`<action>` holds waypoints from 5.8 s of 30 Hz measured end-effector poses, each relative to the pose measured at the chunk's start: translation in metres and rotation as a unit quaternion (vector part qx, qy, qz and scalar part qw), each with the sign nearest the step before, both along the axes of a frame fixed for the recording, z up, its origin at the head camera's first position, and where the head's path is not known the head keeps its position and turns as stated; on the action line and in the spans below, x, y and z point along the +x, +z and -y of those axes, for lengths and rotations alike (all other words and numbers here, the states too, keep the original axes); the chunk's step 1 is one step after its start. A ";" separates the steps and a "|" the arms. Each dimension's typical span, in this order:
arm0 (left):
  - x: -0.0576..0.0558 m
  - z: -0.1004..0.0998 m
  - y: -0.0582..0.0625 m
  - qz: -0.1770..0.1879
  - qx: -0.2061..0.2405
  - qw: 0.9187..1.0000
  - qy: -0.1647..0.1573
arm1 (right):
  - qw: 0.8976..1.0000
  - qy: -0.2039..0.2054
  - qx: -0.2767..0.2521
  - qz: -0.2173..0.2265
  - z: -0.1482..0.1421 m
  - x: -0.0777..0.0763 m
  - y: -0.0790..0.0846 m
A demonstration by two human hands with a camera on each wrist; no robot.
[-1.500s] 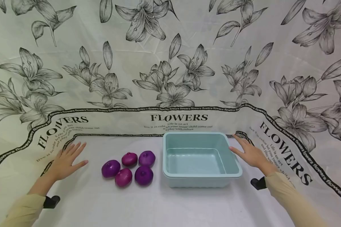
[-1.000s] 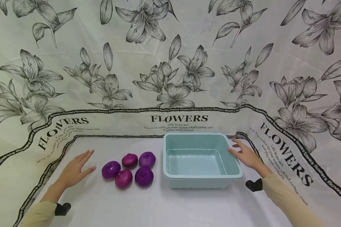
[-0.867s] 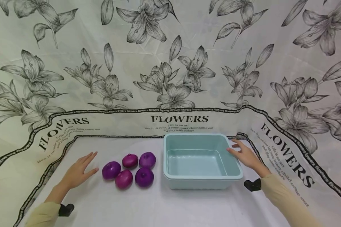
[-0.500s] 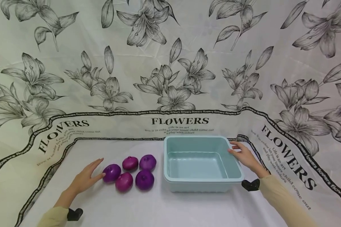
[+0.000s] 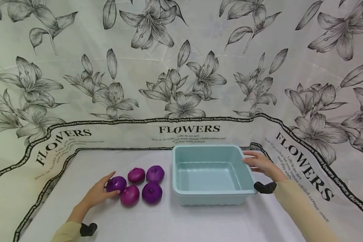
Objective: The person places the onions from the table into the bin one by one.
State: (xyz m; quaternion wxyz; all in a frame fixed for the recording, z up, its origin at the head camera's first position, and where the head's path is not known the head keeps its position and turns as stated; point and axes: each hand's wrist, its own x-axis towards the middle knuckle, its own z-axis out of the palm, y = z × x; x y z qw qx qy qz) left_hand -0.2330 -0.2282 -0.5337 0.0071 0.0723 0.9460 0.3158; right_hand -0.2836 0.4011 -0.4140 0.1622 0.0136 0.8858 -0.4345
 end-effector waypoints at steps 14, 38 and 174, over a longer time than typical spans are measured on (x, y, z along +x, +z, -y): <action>-0.006 -0.014 -0.016 0.002 0.049 0.998 0.046 | 1.000 -0.029 0.006 -0.003 0.003 0.004 -0.003; -0.012 -0.021 -0.014 0.037 0.110 0.991 0.068 | 0.997 -0.055 0.002 0.048 0.004 0.000 0.010; -0.075 -0.291 0.139 -0.040 0.137 0.971 -0.192 | 0.996 -0.081 0.016 0.039 0.007 0.002 0.007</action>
